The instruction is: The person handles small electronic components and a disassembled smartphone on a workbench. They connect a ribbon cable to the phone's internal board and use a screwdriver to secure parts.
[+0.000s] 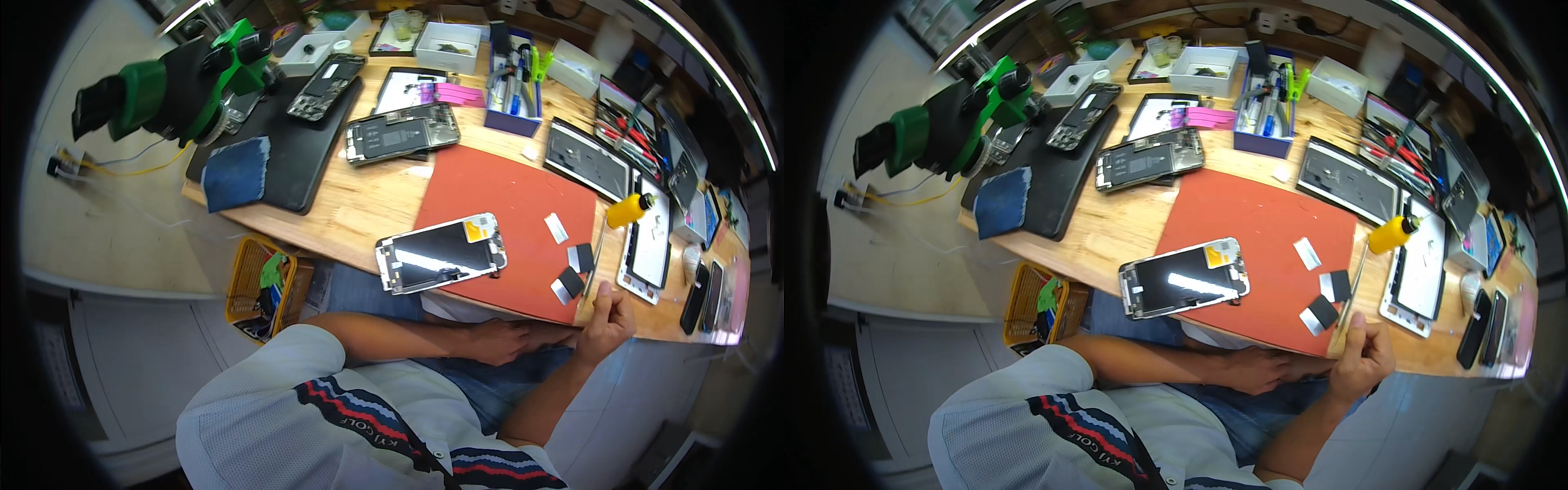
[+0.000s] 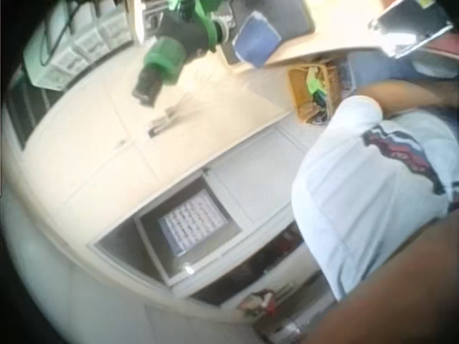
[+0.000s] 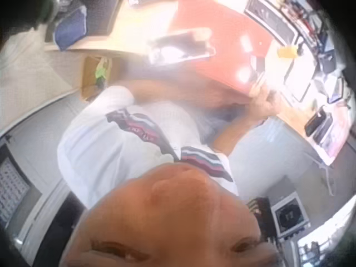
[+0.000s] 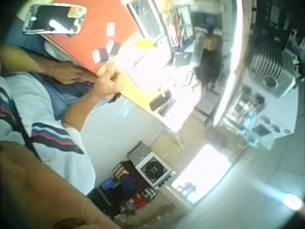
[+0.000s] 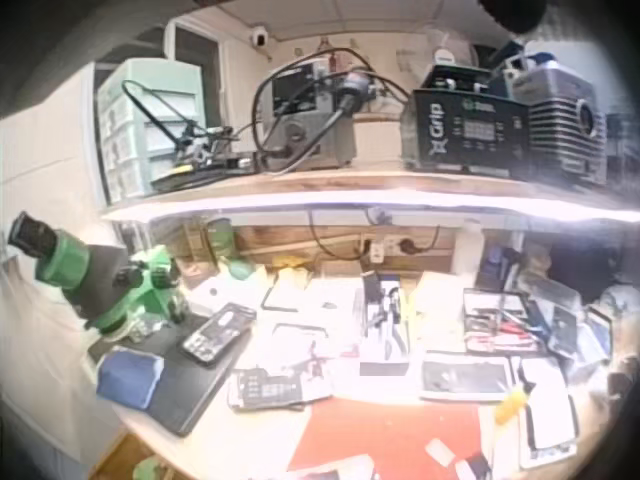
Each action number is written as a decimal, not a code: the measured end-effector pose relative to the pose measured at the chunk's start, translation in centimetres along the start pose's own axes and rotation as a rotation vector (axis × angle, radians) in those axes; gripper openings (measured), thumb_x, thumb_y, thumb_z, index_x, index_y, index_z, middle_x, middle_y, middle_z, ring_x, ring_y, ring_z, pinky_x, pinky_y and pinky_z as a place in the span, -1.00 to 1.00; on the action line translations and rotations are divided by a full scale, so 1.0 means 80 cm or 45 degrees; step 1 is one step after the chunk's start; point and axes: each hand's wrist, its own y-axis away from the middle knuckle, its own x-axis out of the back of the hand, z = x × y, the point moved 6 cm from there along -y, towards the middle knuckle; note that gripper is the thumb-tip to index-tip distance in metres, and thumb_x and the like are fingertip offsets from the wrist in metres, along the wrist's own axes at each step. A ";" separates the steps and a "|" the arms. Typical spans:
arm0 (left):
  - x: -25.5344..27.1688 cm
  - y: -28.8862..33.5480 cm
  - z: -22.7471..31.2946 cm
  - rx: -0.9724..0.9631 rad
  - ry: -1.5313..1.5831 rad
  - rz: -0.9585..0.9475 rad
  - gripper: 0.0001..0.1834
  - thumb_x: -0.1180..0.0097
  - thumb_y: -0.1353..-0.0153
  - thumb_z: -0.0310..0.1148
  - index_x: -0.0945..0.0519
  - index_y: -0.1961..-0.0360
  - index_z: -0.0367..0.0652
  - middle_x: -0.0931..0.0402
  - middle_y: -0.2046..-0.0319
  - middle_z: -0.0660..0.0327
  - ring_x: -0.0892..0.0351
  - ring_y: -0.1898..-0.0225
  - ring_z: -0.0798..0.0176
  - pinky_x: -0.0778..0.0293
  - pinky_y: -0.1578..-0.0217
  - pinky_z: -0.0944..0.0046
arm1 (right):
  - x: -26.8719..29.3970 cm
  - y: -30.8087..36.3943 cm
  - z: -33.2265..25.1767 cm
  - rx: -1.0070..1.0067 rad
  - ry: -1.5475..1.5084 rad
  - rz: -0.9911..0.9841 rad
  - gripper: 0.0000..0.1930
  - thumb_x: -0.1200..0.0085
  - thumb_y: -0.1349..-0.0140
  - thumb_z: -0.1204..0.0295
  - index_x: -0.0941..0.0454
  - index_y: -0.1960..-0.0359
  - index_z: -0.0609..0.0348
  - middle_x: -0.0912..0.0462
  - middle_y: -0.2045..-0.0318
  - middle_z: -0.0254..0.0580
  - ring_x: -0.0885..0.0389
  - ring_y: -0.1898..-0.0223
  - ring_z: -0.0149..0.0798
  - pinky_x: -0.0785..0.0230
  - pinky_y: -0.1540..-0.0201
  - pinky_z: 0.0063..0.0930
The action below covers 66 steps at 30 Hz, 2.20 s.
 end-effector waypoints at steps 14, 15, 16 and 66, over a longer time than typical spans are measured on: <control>0.003 0.006 -0.002 -0.032 -0.032 0.188 -0.57 -0.21 -0.06 -0.38 -0.48 0.05 -0.35 -0.36 -0.02 -0.05 -0.57 0.01 -0.12 -0.59 0.13 0.00 | -0.005 -0.005 -0.001 0.042 -0.044 -0.035 -0.62 -0.16 -0.36 0.47 -0.35 0.64 0.16 -0.33 0.69 -0.56 -0.07 0.62 -0.69 0.15 0.58 -0.68; 0.012 0.002 0.003 0.076 -0.021 0.001 -0.56 -0.20 -0.06 -0.38 -0.48 0.04 -0.37 -0.38 -0.03 -0.07 -0.58 0.03 -0.15 -0.59 0.12 -0.02 | -0.003 -0.005 -0.002 0.050 -0.032 -0.037 -0.62 -0.16 -0.36 0.47 -0.35 0.64 0.16 -0.33 0.69 -0.56 -0.07 0.62 -0.70 0.15 0.58 -0.68; 0.011 0.002 0.003 0.183 -0.010 -0.187 -0.55 -0.20 -0.06 -0.38 -0.48 0.03 -0.38 -0.40 -0.03 -0.10 -0.60 0.05 -0.17 -0.58 0.11 -0.04 | -0.002 -0.005 -0.002 0.057 -0.019 -0.040 -0.62 -0.16 -0.36 0.47 -0.35 0.64 0.16 -0.33 0.69 -0.57 -0.07 0.62 -0.70 0.15 0.58 -0.68; 0.348 0.169 0.052 0.446 -0.534 0.536 -0.04 -0.54 0.21 -0.11 -0.39 -0.27 -0.11 -0.52 -0.02 0.02 -0.47 -0.07 -0.09 -0.40 -0.10 0.03 | -0.001 0.138 0.116 -1.194 -0.497 -0.813 -0.77 -0.17 -0.34 0.34 -0.56 0.42 0.21 -0.66 0.45 -0.21 -0.63 0.36 -0.48 -0.19 0.45 -0.67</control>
